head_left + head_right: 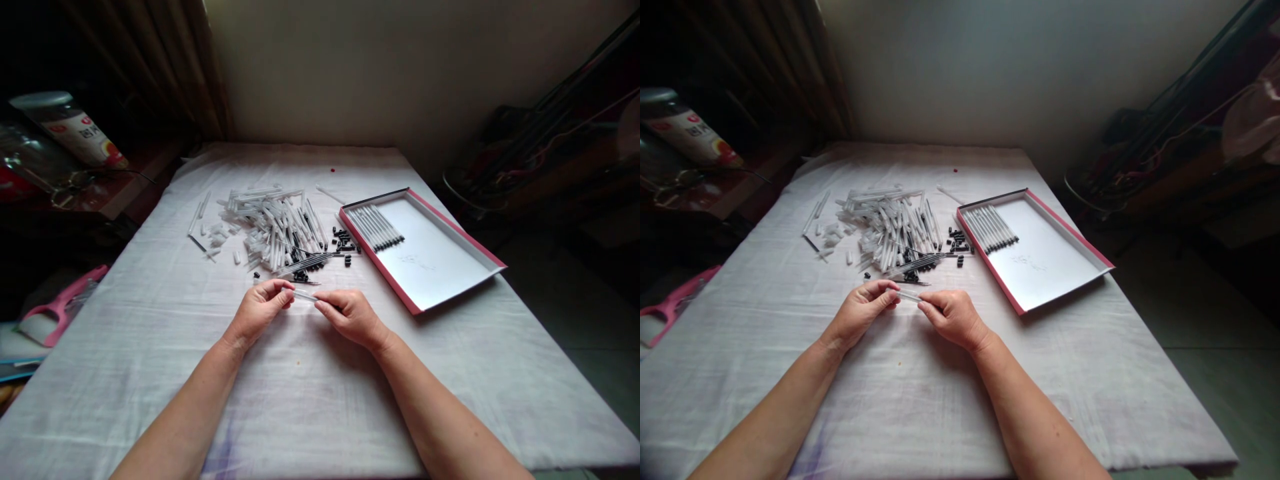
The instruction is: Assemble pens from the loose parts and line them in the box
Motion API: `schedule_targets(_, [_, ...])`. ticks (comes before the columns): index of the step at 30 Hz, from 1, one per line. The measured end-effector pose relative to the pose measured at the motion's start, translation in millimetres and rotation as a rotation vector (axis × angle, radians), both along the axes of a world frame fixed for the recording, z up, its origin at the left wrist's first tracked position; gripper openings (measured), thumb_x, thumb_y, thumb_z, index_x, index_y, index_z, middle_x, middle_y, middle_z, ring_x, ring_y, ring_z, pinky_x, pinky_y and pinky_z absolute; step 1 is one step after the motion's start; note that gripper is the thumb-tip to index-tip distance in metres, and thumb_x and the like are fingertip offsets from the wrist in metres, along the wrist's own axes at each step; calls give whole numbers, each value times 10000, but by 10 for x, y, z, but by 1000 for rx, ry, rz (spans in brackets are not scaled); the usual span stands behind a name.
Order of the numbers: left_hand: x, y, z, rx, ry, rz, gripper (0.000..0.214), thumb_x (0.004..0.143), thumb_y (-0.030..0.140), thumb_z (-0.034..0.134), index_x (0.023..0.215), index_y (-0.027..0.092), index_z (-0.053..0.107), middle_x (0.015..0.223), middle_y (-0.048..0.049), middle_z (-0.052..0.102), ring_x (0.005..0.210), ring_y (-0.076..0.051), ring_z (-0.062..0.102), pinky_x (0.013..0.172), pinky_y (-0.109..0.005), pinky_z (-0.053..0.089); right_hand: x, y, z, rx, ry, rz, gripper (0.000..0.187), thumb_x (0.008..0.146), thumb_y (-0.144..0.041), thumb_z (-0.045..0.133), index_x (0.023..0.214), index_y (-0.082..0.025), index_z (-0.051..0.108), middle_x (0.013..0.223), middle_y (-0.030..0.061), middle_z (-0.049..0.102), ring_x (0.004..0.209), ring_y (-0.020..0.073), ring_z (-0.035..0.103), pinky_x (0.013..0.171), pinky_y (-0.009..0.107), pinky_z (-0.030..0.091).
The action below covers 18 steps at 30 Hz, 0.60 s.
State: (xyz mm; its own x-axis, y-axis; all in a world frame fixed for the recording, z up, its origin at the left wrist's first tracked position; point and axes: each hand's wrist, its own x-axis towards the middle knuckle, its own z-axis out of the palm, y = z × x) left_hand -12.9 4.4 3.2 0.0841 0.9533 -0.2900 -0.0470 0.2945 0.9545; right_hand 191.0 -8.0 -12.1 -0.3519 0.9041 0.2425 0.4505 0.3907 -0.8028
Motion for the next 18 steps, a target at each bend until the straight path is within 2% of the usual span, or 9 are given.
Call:
schedule_targets(8, [34,0,3,16,26,12,454,535,511,837,778,159,684,656,-1,634,635,-121,583,619,-227,489,-19,0,41,-13,-36,-8,221,889,-262,540,924,-201,749,799,41,764,673,159,688,655,238,505])
schedule_targets(11, [22,5,7,43,25,24,506,576,540,810,888,166,675,718,-15,655,681,-139,616,601,-221,501,-20,-1,96,11,-62,-42,216,882,-244,535,944,-202,737,786,37,757,669,157,680,647,238,502])
schedule_targets(14, [-25,25,2,52,-26,58,607,631,570,770,1069,173,632,820,-41,685,725,-159,641,582,-231,518,99,56,190,92,-57,-164,231,883,-258,524,970,-198,729,840,58,754,734,177,689,693,263,521])
schedule_targets(18, [-78,52,-10,13,-83,73,579,628,571,776,1032,176,647,827,-31,694,715,-141,645,640,-240,537,575,354,340,176,-33,-467,272,870,-364,551,968,-196,741,960,89,740,871,219,685,822,328,528])
